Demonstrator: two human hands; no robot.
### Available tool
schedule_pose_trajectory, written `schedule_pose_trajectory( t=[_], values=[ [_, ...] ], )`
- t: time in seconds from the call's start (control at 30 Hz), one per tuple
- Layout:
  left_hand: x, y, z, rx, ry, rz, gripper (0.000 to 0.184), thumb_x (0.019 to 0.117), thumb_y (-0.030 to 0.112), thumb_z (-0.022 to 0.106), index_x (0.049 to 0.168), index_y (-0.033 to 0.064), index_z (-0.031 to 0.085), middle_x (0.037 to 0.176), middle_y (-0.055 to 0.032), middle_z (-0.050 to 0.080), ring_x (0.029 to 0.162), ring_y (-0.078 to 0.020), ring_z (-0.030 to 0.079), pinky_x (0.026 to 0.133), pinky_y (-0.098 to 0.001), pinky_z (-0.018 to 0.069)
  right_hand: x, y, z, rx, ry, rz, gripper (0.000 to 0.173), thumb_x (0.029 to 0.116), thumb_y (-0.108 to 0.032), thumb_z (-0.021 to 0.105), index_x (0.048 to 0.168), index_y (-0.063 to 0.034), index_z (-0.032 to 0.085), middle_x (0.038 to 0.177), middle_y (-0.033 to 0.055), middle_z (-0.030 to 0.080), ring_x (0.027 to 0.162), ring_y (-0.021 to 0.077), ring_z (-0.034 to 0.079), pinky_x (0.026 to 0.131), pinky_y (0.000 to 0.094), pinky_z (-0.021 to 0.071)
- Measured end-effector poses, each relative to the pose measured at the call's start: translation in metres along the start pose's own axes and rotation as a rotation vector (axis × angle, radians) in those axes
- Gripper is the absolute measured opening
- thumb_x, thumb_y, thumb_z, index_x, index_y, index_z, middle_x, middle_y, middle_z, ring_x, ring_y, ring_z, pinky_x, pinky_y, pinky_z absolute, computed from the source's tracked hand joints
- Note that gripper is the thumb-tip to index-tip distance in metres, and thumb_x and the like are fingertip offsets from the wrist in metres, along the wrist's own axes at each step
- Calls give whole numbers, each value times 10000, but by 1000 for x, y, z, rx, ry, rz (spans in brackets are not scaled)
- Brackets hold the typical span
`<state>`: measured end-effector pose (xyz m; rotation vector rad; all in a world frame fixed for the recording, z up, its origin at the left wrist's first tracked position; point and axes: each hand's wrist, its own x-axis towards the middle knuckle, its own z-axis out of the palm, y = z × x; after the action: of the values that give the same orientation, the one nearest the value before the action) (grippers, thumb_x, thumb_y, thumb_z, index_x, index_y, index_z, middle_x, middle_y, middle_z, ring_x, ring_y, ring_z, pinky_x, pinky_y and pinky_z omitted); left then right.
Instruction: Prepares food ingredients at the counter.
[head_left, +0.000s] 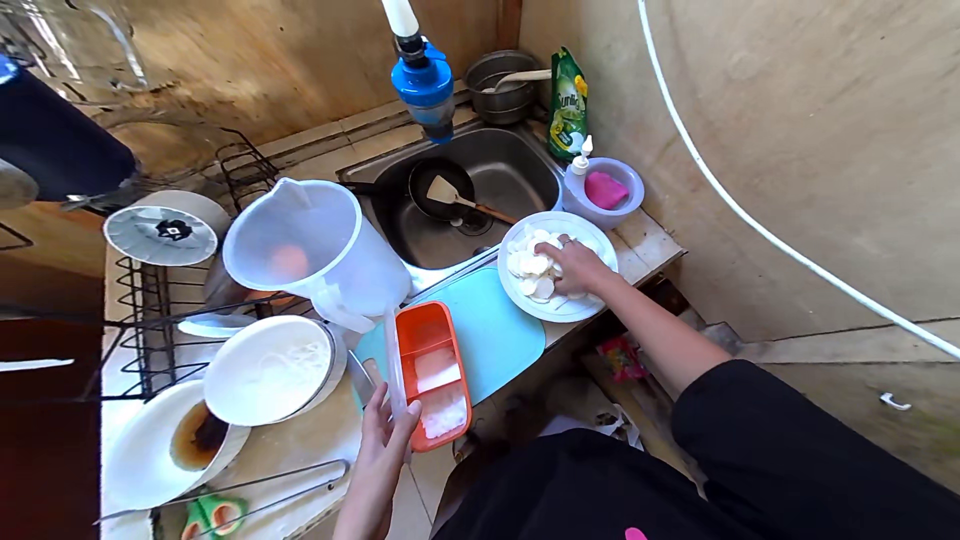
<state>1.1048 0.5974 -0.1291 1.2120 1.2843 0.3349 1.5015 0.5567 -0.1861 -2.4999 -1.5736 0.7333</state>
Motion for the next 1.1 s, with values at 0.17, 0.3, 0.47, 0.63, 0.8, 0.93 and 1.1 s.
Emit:
schedule_pose_trajectory(
  t=[0.17, 0.3, 0.47, 0.63, 0.8, 0.93, 1.1],
  values=[
    [0, 1, 0, -15, 4, -5, 865, 913, 400, 588, 1619, 119, 176, 1535, -188, 422, 1286, -263, 549, 934, -442, 535, -3, 18, -8, 195, 118, -11, 668, 829, -156, 837, 1437, -210, 563, 1276, 293, 615, 1136, 499, 616, 914, 680, 494],
    [0, 1, 0, -2, 5, -12, 870, 913, 401, 594, 1620, 118, 173, 1545, -191, 404, 1303, -266, 532, 950, -448, 525, -1, 28, -24, 375, 149, -63, 523, 865, -67, 766, 1362, -131, 617, 1164, 272, 692, 1051, 481, 671, 888, 696, 512],
    [1, 0, 0, 1, 10, -12, 872, 907, 394, 599, 1619, 122, 177, 1539, -185, 411, 1296, -264, 541, 951, -446, 530, -6, 19, -53, 403, 60, -64, 448, 956, -30, 669, 1383, -131, 579, 1157, 241, 692, 893, 403, 724, 795, 609, 590],
    [0, 2, 0, 12, 0, -15, 868, 918, 397, 593, 1620, 110, 171, 1552, -204, 395, 1323, -297, 512, 965, -494, 511, -9, 1, -61, 289, 43, -57, 636, 845, 31, 748, 1429, -133, 559, 1389, 329, 502, 1215, 490, 564, 974, 643, 492],
    [-1, 3, 0, 10, -1, -14, 868, 916, 399, 585, 1622, 115, 167, 1563, -204, 382, 1341, -298, 503, 988, -505, 503, -15, -5, -38, 314, 15, -57, 733, 775, -43, 872, 1433, -136, 562, 1477, 339, 406, 1183, 539, 554, 926, 680, 504],
    [1, 0, 0, 5, 8, -3, 881, 905, 407, 598, 1619, 107, 179, 1543, -201, 403, 1320, -285, 520, 969, -480, 519, -17, 0, -56, 353, -53, -155, 528, 919, -236, 790, 1384, -51, 620, 1372, 267, 586, 1229, 441, 591, 1021, 606, 483],
    [-1, 2, 2, -4, 13, -8, 888, 897, 402, 602, 1621, 114, 175, 1549, -202, 396, 1325, -286, 515, 982, -475, 512, 25, -4, -47, 266, 51, -77, 657, 867, -445, 817, 1392, -106, 615, 1431, 260, 537, 1311, 481, 506, 1039, 678, 432]
  ],
)
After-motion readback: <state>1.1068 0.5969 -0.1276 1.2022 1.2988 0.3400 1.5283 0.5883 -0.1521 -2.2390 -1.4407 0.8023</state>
